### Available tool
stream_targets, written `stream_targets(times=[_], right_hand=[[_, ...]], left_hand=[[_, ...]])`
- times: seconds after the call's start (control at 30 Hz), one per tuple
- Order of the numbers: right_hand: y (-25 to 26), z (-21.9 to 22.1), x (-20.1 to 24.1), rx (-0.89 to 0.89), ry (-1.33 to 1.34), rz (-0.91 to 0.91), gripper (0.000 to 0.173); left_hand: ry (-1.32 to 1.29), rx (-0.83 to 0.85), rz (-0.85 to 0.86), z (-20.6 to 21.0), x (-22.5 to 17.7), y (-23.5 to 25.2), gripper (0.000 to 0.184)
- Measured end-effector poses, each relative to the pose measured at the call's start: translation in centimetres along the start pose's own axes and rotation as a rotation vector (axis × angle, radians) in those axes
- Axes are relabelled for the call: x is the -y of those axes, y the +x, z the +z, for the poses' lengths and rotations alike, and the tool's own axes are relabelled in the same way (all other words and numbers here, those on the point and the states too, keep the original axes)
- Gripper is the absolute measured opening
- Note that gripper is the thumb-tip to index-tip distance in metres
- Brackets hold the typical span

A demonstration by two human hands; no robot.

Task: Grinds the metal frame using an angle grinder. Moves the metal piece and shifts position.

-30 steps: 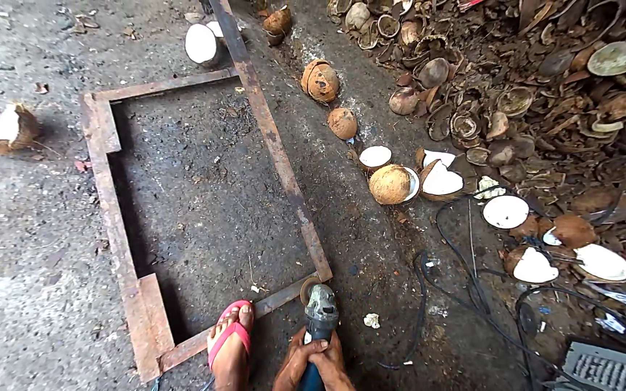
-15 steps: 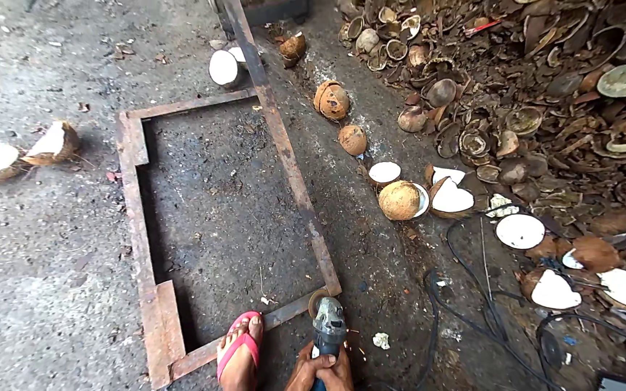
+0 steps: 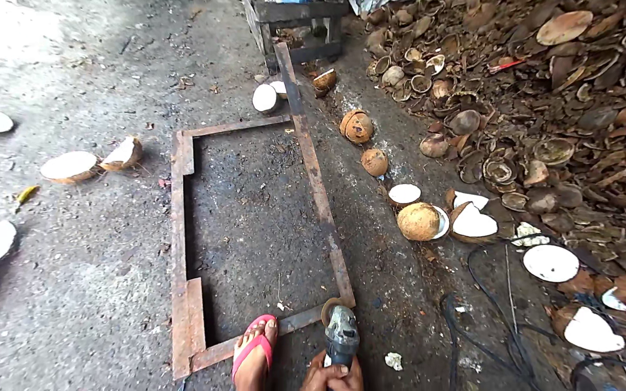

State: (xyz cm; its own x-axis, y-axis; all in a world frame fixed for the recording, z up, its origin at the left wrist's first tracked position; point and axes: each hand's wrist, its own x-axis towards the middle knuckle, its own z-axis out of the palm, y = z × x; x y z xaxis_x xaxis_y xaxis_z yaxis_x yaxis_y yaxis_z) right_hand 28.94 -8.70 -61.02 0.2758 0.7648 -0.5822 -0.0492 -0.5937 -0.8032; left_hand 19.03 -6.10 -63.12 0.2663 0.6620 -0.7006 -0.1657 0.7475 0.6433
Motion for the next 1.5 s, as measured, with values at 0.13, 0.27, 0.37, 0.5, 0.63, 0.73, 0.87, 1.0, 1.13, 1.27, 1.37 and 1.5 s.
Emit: stream_targets(times=[0.13,0.27,0.37,0.5,0.63,0.73,0.87,1.0,1.13,1.27,1.37,1.5], right_hand=[[-0.3,-0.4,-0.6,-0.008,-0.022,0.051,0.086],[0.0,-0.1,-0.9,0.001,-0.022,0.111,0.091],[0.1,0.0,-1.1,-0.002,-0.016,0.121,0.093],[0.2,0.1,-1.4,-0.01,0.032,0.097,0.093],[0.3,0.2,-1.7,-0.008,0.032,0.109,0.094],[0.4,0.3,-1.8,-0.015,0.03,0.119,0.093],[0.5,0.4,-1.8,-0.015,0.038,0.144,0.096],[0.3,0.4,-1.8,-0.019,0.058,0.142,0.096],[0.1,0.3,-1.5,-0.014,0.072,0.148,0.097],[0.4,0.3,-2.0,-0.015,0.079,0.149,0.097],[0.3,0.2,-1.9,-0.011,0.081,0.155,0.098],[0.3,0.2,-1.7,-0.008,0.097,0.145,0.097]], left_hand=[[-0.068,-0.007,-0.019,0.1,1.2,-0.2,0.058],[-0.053,-0.02,-0.024,-0.2,1.3,-0.3,0.058],[-0.054,-0.01,-0.036,-0.4,1.3,-0.1,0.058],[-0.029,-0.007,-0.045,-0.3,1.0,0.0,0.056],[-0.02,-0.003,-0.055,-0.5,1.0,0.1,0.056],[-0.019,-0.01,-0.072,-0.6,0.9,0.2,0.058],[-0.012,0.0,-0.07,-0.7,0.7,0.3,0.056],[0.028,-0.012,-0.076,-0.7,0.8,0.3,0.058],[0.056,-0.023,-0.07,-0.6,0.6,0.3,0.063],[0.081,-0.033,-0.087,-0.6,0.6,0.3,0.067],[0.075,-0.027,-0.081,-0.6,0.8,0.4,0.067],[0.065,-0.017,-0.079,-0.5,0.5,0.3,0.066]])
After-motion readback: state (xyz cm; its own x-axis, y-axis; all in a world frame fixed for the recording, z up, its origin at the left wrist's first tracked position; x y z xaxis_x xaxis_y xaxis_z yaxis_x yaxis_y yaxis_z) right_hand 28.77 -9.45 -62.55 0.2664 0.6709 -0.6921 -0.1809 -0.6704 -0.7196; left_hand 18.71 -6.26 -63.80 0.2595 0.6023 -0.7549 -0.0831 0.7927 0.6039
